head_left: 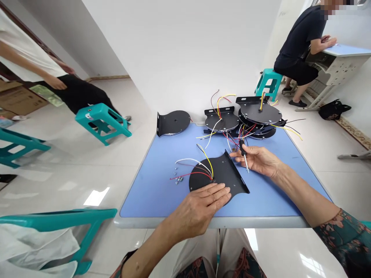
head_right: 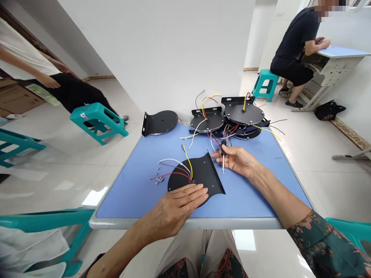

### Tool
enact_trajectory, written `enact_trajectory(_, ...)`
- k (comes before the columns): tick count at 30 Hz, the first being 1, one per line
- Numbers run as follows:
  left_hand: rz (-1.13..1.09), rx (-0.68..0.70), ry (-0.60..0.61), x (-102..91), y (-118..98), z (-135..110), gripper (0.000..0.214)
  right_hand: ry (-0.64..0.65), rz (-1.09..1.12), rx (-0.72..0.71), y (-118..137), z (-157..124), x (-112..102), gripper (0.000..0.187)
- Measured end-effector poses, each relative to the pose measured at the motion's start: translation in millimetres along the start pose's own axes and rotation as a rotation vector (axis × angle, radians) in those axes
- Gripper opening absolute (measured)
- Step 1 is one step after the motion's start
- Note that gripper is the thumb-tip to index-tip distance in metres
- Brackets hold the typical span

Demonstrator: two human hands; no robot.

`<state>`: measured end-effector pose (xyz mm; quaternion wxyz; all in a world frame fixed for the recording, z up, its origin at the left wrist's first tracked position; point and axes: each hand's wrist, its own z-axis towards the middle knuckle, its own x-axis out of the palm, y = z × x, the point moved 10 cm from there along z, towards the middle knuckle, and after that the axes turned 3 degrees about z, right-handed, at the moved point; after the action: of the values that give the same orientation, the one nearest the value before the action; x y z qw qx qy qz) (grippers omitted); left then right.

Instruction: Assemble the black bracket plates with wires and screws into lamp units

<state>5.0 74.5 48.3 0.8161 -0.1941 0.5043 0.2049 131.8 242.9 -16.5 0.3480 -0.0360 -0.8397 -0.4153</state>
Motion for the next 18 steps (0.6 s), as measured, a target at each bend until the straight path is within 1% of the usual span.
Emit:
enact_trajectory(4, -0.039, 0.001, 0.017, -0.6, 5.9, -4.9, 0.059, 0.005, -0.04, 0.015, -2.9, -0.8, -1.3, 0.02)
enact_trajectory(9, -0.049, -0.005, 0.014, 0.2, 5.3, -5.2, 0.06, -0.036, -0.076, -0.029, -1.6, -0.2, -0.2, 0.018)
enact_trajectory(12, -0.042, -0.012, 0.009, 0.0, 4.0, -3.9, 0.058, -0.01, -0.11, -0.015, -5.4, 2.0, 6.3, 0.023)
enact_trajectory(14, -0.038, -0.017, 0.013, 1.0, 3.3, -2.5, 0.057, 0.02, -0.139, 0.019, -10.6, 3.4, 10.7, 0.027)
enact_trajectory(18, -0.024, -0.02, 0.043, 6.7, 2.6, 1.5, 0.058, 0.066, -0.171, 0.059, -16.8, 4.3, 15.4, 0.036)
